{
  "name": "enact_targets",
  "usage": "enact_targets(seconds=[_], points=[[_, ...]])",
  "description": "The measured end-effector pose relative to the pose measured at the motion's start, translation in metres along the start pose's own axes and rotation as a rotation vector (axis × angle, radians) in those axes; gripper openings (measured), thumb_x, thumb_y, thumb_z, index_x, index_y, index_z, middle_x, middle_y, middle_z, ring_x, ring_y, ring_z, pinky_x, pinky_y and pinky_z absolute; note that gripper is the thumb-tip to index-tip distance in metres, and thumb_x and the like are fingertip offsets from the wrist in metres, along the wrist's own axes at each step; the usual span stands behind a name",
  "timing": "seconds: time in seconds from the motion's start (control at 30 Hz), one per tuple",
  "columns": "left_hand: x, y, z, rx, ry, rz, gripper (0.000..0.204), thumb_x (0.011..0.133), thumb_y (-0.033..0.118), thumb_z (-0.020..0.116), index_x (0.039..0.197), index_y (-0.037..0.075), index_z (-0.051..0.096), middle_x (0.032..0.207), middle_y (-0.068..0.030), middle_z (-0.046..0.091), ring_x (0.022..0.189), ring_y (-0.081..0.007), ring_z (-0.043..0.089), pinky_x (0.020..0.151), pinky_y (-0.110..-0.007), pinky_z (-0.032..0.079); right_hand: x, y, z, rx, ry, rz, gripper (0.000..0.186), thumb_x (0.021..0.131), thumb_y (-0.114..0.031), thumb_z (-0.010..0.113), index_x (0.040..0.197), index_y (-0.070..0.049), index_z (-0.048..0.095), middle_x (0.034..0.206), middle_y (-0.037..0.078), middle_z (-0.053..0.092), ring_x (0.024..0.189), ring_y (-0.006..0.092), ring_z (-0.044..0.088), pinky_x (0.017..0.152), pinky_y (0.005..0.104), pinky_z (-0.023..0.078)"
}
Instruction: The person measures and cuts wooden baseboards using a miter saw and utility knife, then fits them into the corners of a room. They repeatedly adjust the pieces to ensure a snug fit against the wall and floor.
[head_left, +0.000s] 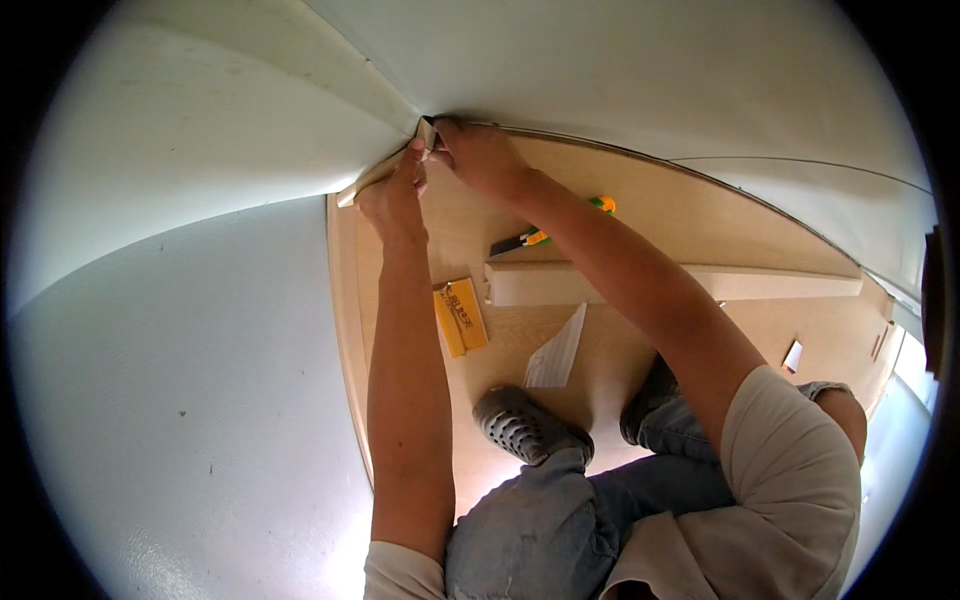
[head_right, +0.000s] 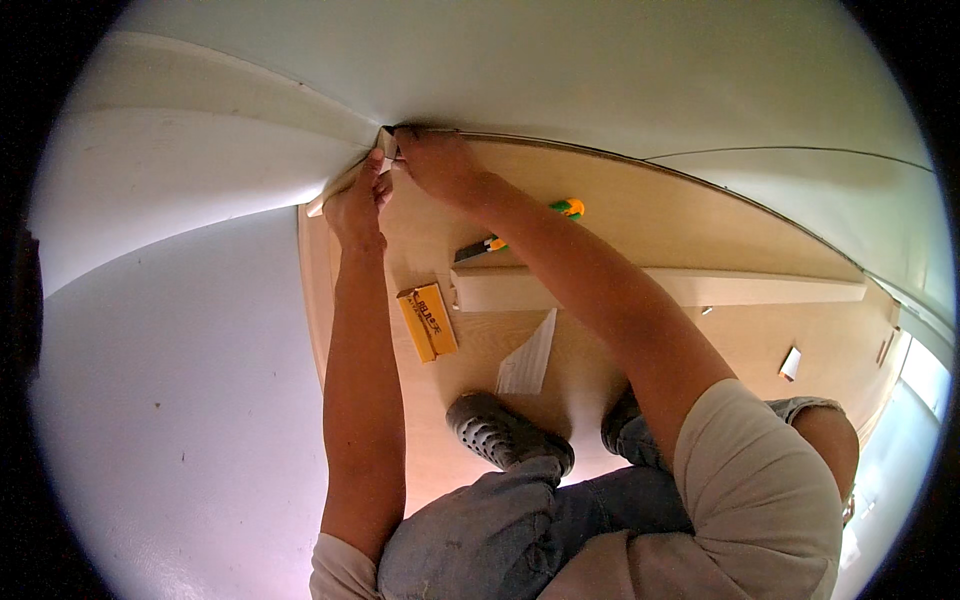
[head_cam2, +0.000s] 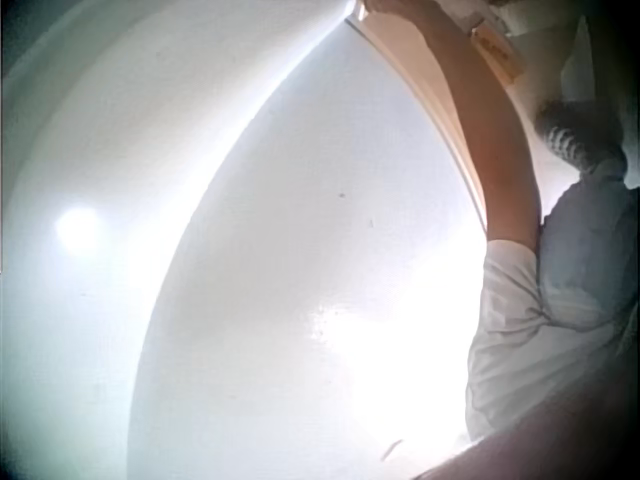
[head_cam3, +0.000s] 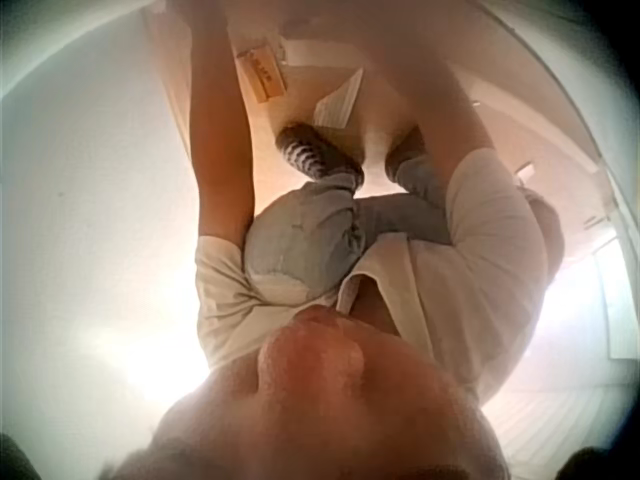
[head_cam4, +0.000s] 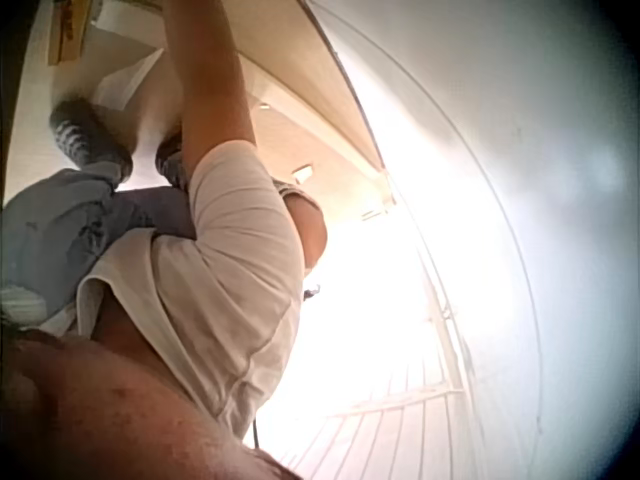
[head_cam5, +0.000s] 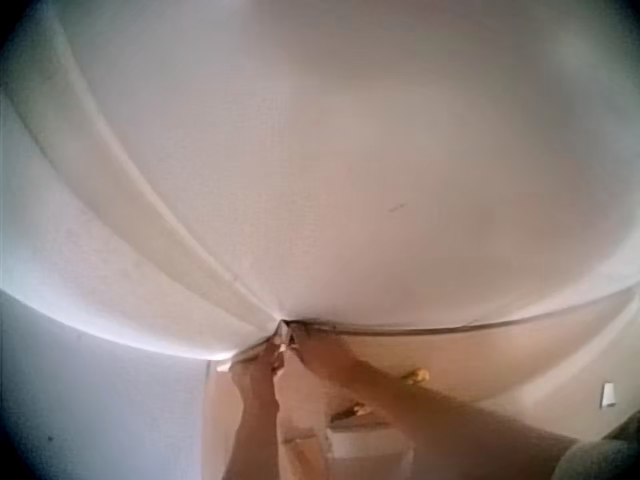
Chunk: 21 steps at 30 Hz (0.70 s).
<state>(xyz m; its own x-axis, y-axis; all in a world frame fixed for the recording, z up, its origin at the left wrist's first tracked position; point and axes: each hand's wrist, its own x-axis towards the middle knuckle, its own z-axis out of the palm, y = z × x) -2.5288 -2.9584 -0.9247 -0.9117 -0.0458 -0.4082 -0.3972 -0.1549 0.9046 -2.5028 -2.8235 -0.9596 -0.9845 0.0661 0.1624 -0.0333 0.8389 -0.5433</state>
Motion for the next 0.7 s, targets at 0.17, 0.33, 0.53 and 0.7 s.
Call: enact_targets(seconds=[0.17, 0.33, 0.53, 0.7], points=[[0.002, 0.001, -0.002, 0.013, -0.038, -0.026, 0.025, 0.08, 0.008, 0.079, 0.093, 0.001, 0.058, 0.077, -0.002, 0.056, 0.056, -0.0101, 0.045, 0.049, -0.024, 0.037, 0.005, 0.002, -0.001, 0.038, -0.113, -0.01, 0.033, 0.088, -0.028, 0.066, 0.101, -0.001, 0.054, 0.086, 0.017, 0.068, 0.079, 0.037, 0.066, 0.067, 0.0464, 0.052], [0.005, -0.001, -0.003, 0.022, 0.018, -0.066, 0.024, 0.079, 0.007, 0.08, 0.089, 0.002, 0.058, 0.075, -0.0023, 0.056, 0.055, -0.0101, 0.043, 0.048, -0.024, 0.035, 0.008, 0.008, 0.003, 0.132, -0.092, -0.028, 0.03, 0.088, -0.024, 0.066, 0.103, -0.002, 0.055, 0.085, 0.015, 0.067, 0.079, 0.0357, 0.066, 0.067, 0.0448, 0.052], [0.007, -0.002, -0.003, 0.07, 0.038, -0.043, 0.026, 0.078, 0.01, 0.082, 0.087, 0.002, 0.059, 0.072, -0.0021, 0.055, 0.054, -0.0102, 0.044, 0.048, -0.025, 0.035, 0.003, 0.015, 0.009, 0.146, 0.01, -0.082, 0.033, 0.084, -0.018, 0.07, 0.109, -0.003, 0.056, 0.083, 0.013, 0.067, 0.076, 0.0327, 0.067, 0.066, 0.0422, 0.053], [0.008, -0.008, -0.008, 0.032, -0.009, -0.044, 0.027, 0.077, 0.013, 0.083, 0.084, 0.002, 0.06, 0.068, -0.0007, 0.054, 0.053, -0.0101, 0.044, 0.048, -0.025, 0.034, -0.004, 0.021, 0.016, 0.097, 0.068, -0.145, 0.036, 0.082, -0.017, 0.071, 0.111, -0.004, 0.055, 0.081, 0.011, 0.067, 0.074, 0.0311, 0.067, 0.065, 0.0418, 0.053]])
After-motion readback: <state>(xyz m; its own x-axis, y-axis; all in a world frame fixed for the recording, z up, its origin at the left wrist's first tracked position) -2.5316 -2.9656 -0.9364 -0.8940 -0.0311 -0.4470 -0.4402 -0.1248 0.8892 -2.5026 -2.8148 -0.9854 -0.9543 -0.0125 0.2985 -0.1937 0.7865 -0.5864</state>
